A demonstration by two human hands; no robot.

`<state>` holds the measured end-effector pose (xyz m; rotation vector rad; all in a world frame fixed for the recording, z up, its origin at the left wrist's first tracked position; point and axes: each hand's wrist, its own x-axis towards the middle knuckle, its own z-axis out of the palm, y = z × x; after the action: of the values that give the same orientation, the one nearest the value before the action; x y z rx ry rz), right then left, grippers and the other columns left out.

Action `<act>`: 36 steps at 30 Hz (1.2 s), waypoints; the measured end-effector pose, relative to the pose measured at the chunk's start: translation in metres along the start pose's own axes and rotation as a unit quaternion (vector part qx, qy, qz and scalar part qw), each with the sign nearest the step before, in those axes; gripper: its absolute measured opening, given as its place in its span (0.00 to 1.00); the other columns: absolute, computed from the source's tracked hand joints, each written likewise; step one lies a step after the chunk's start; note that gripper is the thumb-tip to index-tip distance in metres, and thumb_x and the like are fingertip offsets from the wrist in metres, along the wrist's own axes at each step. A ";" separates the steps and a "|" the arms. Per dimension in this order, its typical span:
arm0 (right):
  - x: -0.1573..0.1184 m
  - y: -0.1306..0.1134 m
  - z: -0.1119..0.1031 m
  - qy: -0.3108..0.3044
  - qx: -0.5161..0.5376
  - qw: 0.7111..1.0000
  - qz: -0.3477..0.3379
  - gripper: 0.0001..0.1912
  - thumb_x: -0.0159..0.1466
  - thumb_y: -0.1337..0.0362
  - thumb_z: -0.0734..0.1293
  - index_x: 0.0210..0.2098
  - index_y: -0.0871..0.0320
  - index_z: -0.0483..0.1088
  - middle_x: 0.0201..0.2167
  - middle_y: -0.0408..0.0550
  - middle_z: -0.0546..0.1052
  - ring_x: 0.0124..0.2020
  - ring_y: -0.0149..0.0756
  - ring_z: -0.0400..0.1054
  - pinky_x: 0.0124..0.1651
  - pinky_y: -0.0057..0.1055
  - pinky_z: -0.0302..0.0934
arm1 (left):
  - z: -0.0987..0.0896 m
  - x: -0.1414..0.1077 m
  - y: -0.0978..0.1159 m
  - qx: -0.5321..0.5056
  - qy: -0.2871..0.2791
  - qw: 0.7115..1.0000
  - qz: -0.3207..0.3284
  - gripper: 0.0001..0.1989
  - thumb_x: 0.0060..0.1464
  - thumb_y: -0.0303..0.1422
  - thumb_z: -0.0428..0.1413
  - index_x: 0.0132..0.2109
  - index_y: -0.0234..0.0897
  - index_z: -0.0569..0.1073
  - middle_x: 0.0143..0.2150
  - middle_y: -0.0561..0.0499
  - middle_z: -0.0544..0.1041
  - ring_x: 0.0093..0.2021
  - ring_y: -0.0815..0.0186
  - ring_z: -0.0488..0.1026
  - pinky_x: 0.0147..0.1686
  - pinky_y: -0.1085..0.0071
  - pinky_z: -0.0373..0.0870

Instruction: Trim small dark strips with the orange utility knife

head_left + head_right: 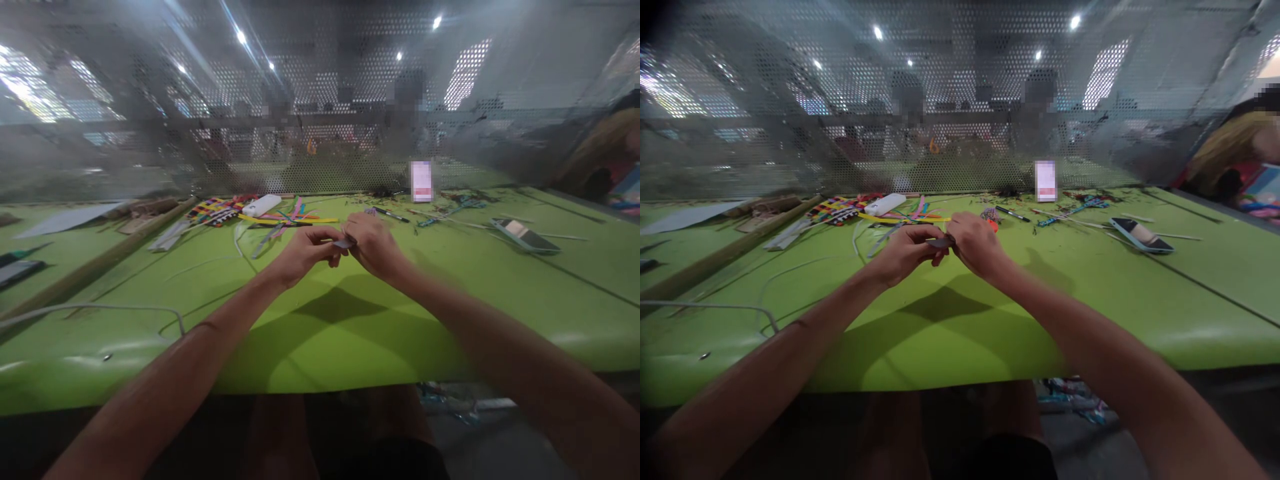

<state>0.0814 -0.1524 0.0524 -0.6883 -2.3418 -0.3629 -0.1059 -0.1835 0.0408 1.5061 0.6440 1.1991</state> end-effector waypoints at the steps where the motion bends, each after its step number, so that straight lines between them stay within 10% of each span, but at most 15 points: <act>1: 0.000 -0.001 0.000 0.000 0.002 1.000 0.002 0.14 0.68 0.73 0.65 0.26 0.57 0.63 0.27 0.45 0.65 0.32 0.36 0.57 0.36 0.34 0.50 | 0.000 0.000 0.000 0.001 0.001 1.000 -0.002 0.14 0.46 0.40 0.73 0.33 0.35 0.82 0.23 0.53 0.76 0.24 0.71 0.70 0.28 0.72 0.68; 36: 0.000 0.011 0.002 0.035 0.033 0.998 0.036 0.17 0.74 0.67 0.57 0.28 0.53 0.51 0.26 0.42 0.59 0.30 0.35 0.54 0.37 0.34 0.47 | 0.011 -0.008 0.009 0.048 -0.092 0.993 -0.048 0.10 0.50 0.35 0.71 0.33 0.32 0.82 0.25 0.50 0.79 0.26 0.70 0.74 0.30 0.73 0.71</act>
<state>0.0862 -0.1428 0.0521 -0.7153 -2.2461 -0.2708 -0.1003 -0.1975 0.0473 1.6255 0.6482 0.9549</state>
